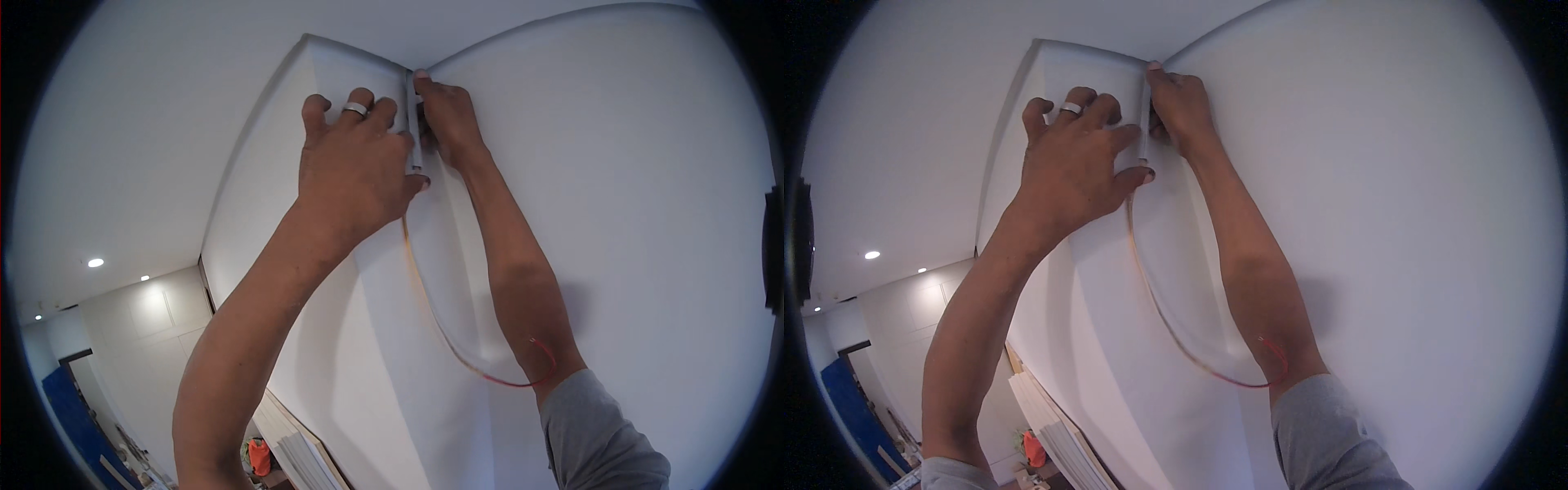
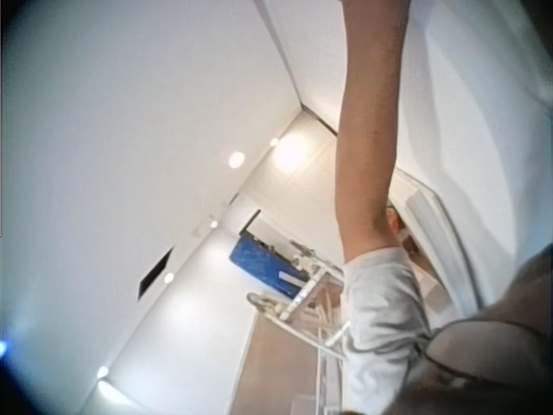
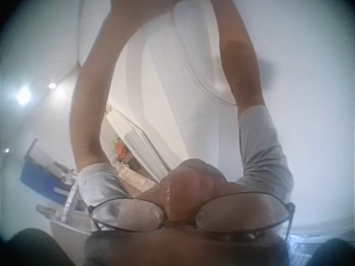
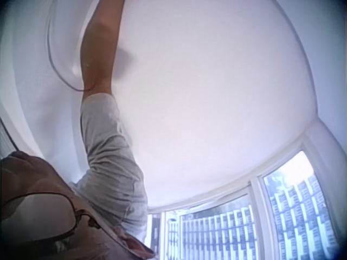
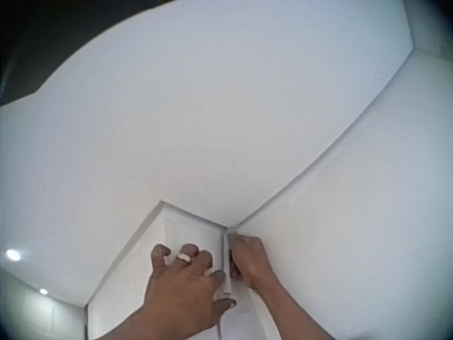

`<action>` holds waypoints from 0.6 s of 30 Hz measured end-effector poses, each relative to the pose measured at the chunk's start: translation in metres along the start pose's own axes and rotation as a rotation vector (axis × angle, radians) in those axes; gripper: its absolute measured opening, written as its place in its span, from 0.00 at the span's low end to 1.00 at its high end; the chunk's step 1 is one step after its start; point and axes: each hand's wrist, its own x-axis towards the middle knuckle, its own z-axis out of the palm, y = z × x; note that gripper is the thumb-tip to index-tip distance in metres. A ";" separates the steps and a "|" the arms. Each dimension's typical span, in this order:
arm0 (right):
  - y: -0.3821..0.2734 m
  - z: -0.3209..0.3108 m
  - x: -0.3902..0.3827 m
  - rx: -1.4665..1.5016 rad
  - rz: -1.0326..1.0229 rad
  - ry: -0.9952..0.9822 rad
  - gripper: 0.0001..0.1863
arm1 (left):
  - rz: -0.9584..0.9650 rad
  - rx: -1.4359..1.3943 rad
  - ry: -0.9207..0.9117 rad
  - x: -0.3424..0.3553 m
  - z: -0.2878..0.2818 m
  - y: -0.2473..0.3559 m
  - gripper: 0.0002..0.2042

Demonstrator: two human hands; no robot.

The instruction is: The recorder is installing an LED strip into a ceiling cove.

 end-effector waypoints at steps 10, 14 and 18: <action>0.004 0.013 0.008 -0.361 -0.117 0.070 0.16 | 0.017 -0.102 -0.014 -0.005 -0.002 -0.018 0.11; 0.009 0.010 0.017 -0.608 -0.150 0.082 0.17 | 0.003 -0.132 0.037 -0.005 0.005 -0.017 0.10; 0.018 0.011 0.025 -0.798 -0.286 0.117 0.16 | -0.003 -0.145 0.057 -0.008 0.011 -0.018 0.10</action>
